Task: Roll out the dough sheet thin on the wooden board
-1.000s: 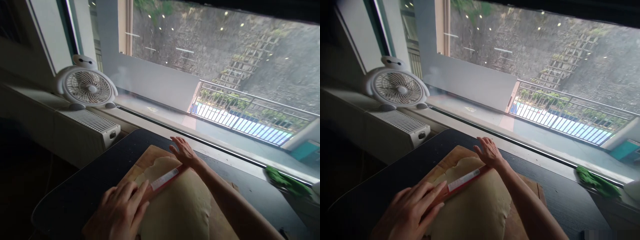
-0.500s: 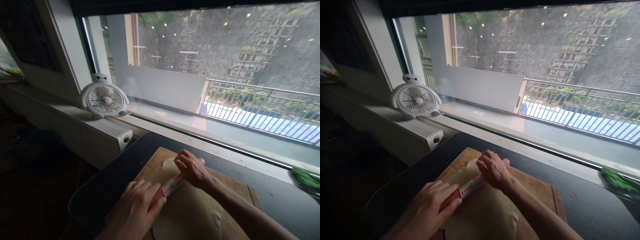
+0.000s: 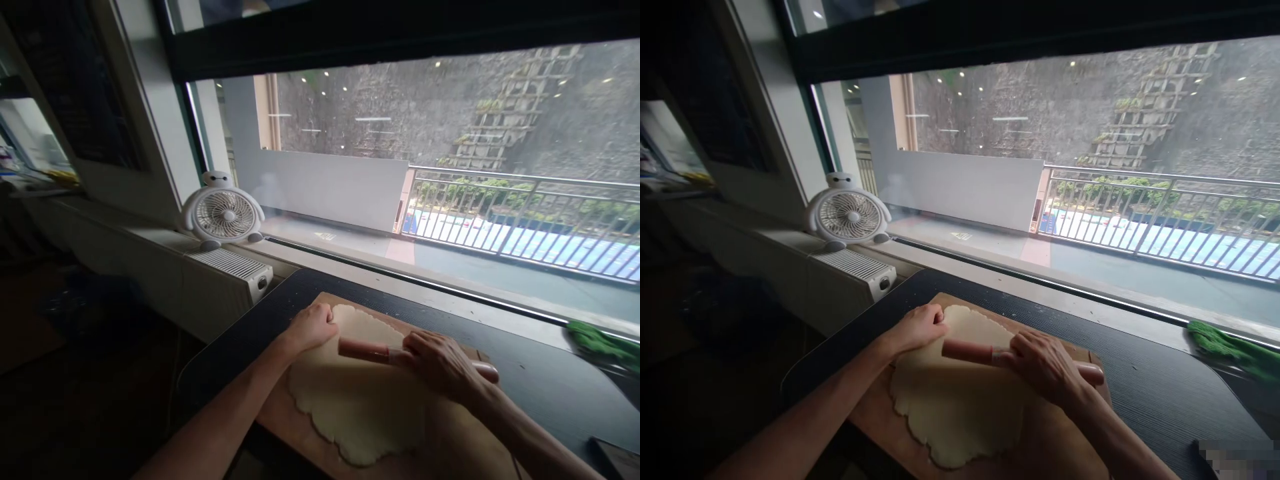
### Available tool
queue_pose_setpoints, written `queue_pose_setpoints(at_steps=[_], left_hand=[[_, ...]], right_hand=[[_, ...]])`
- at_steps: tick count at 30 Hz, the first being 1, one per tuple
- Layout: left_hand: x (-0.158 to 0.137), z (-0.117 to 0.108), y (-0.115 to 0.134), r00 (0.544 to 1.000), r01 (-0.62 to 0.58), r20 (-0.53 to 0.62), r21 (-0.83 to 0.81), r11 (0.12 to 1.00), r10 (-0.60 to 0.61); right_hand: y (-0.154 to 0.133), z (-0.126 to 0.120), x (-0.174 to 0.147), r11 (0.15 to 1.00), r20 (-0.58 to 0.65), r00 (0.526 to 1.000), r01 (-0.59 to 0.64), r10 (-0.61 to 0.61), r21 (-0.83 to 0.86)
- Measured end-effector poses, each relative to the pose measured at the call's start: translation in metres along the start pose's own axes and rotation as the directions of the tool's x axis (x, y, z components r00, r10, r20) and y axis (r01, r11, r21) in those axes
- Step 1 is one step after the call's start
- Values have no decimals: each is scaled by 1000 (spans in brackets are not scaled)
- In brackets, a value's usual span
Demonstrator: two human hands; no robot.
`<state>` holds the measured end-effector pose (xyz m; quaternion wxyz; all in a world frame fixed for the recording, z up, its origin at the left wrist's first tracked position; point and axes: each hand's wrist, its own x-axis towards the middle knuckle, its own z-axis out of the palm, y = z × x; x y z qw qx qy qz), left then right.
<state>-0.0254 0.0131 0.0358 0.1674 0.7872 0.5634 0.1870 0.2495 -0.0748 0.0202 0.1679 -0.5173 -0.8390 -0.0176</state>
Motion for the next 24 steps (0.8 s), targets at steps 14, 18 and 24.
queue_pose_setpoints(at_steps=[14,18,24], left_hand=[[-3,1,-46,990,129,19,-511,850,-139],[-8,-3,-46,976,185,13,-564,805,-216],[-16,-7,-51,969,209,36,-644,736,-244]], right_hand=[[-56,28,85,977,-91,980,-184,174,-111],[-78,40,94,976,-85,982,-177,167,-124],[-85,41,97,974,-76,981,-187,178,-130]])
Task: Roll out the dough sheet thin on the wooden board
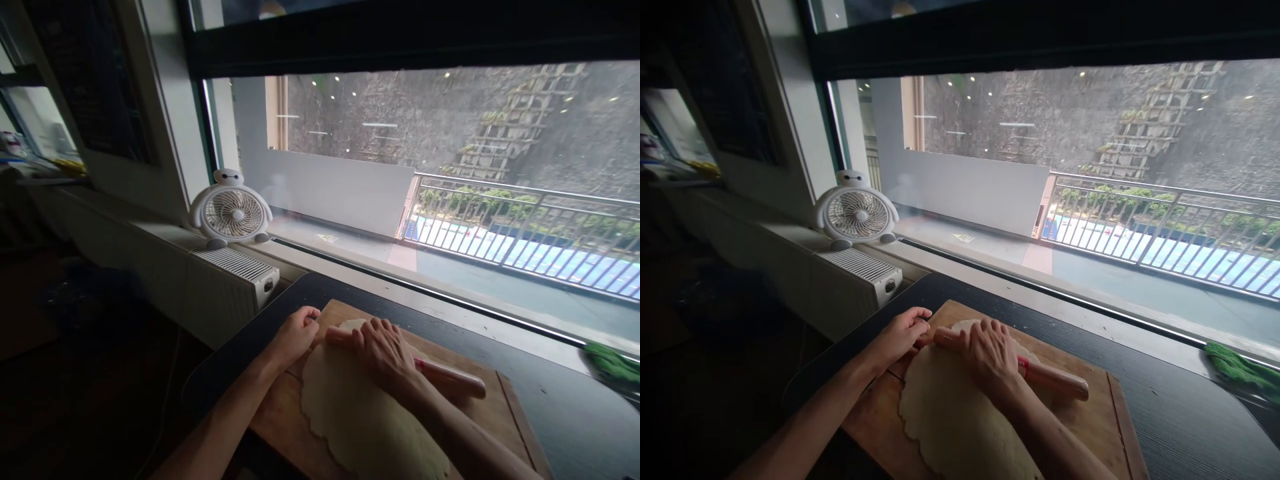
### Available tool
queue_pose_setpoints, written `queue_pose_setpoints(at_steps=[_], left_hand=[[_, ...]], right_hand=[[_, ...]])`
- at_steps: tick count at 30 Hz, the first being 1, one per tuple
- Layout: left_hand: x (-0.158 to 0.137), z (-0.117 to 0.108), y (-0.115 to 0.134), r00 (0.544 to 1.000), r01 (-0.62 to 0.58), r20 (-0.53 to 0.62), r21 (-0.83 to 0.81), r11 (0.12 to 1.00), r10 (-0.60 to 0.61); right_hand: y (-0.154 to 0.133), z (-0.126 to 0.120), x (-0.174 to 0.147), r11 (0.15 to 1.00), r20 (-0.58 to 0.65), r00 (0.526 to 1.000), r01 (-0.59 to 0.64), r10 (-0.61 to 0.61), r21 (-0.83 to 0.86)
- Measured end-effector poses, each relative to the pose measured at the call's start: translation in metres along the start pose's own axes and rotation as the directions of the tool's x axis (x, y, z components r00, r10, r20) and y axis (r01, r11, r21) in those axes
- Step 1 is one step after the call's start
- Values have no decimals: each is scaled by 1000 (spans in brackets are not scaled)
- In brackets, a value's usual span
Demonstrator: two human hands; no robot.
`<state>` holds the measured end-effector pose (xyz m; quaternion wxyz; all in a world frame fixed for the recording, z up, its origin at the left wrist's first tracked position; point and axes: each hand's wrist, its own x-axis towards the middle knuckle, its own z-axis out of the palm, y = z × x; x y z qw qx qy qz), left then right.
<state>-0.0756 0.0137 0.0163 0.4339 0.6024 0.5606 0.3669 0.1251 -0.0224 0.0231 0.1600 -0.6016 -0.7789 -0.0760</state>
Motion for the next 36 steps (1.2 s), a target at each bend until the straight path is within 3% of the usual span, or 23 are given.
queue_pose_setpoints(at_steps=[3,9,15,21,23,27,31,34,36], left_hand=[[-5,-1,1,1000,16,-7,-35,999,-16],[-16,-4,-3,997,-8,-78,-107,994,0],[-20,-5,-1,997,-4,-83,-111,994,-5],[-28,-11,8,995,94,-11,-233,968,-99],[-28,-12,13,992,127,7,-235,964,-130],[-14,-11,29,966,183,204,-97,978,-160],[13,4,40,949,192,203,234,953,-241],[31,23,39,967,69,206,361,930,-152],[39,34,35,974,-36,223,359,933,-48]], right_hand=[[2,-1,12,997,48,996,-71,70,9],[-11,3,0,994,84,995,51,-59,94],[2,5,27,992,184,978,-109,95,66],[-8,12,19,998,6,998,-67,67,6],[-7,10,22,996,3,996,-84,84,-23],[7,0,17,1000,36,999,-19,19,7],[30,-12,-28,992,55,993,100,-105,78],[35,-16,-54,995,43,995,87,-90,54],[32,-16,-49,999,14,1000,16,-17,35]])
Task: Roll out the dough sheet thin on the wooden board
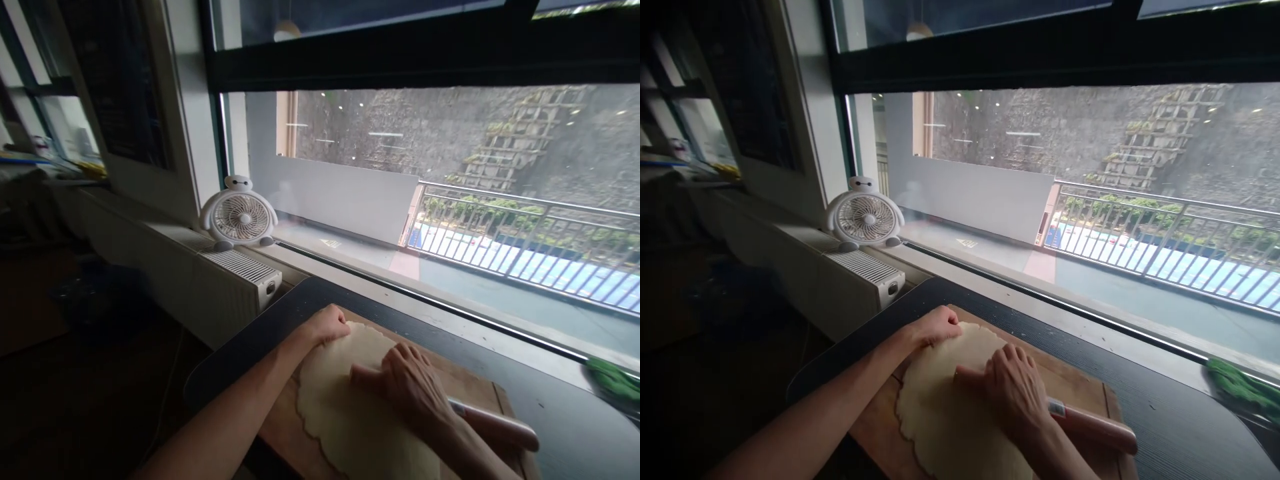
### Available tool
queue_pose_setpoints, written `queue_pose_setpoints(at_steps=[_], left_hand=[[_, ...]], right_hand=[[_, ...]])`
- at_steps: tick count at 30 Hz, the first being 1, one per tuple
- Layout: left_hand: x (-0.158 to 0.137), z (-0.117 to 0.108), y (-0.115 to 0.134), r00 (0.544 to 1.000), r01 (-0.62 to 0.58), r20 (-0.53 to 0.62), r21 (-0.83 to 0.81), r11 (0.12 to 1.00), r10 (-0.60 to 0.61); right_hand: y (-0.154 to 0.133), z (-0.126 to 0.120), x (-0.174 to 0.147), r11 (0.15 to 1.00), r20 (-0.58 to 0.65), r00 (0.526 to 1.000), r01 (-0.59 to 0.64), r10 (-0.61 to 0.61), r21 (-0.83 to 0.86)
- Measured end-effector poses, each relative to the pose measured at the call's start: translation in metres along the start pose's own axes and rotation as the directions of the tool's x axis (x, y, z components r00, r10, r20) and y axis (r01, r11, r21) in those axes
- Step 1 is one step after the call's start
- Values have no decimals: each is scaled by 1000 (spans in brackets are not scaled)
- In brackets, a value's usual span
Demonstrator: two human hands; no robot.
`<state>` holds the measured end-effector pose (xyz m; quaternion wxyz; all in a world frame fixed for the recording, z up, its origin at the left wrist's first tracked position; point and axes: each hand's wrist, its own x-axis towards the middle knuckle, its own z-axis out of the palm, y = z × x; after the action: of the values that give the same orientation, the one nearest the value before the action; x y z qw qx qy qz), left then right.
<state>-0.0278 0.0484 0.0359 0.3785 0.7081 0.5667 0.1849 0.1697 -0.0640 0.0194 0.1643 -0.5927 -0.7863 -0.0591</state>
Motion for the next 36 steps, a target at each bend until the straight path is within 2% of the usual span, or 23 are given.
queue_pose_setpoints(at_steps=[2,4,6,8,10,12,17,19,23,26,28,31,33,36], left_hand=[[6,5,-2,999,-48,-6,-56,997,48],[9,6,-4,999,-50,6,-125,991,51],[10,4,-6,998,-55,21,-165,985,59],[10,2,-7,997,-57,47,-193,980,67],[10,2,-8,994,-50,78,-250,967,72],[11,2,-9,992,-42,99,-301,953,74],[12,2,-7,994,-34,91,-308,951,65],[12,2,-6,995,-47,73,-286,957,71],[14,5,-8,994,-89,34,-255,963,101],[16,7,-7,994,-103,0,-214,971,106],[16,7,-5,995,-99,-3,-189,977,100],[15,5,-2,997,-76,15,-196,978,80],[16,5,-2,998,-55,24,-201,978,61],[19,8,-2,999,-53,-17,-156,986,51]], right_hand=[[-1,0,22,994,-46,993,-107,106,-12],[0,0,47,978,-84,975,-207,205,-24],[-1,-1,59,963,-97,959,-269,265,-32],[-6,1,52,978,-81,976,-206,203,-31],[-14,5,36,995,-84,993,-91,87,-36],[-16,9,28,998,-101,995,-29,22,-60],[1,14,60,966,-34,975,-224,221,-129],[-1,16,64,972,-9,980,-199,199,-125],[-14,23,51,992,-30,996,-82,79,-93],[-8,20,59,977,-8,985,-173,173,-123],[-3,17,69,964,65,967,-236,245,-122],[-6,17,74,978,151,966,-209,210,-21],[-8,18,74,985,114,979,-173,169,23],[2,13,76,968,38,968,-246,248,-56]])
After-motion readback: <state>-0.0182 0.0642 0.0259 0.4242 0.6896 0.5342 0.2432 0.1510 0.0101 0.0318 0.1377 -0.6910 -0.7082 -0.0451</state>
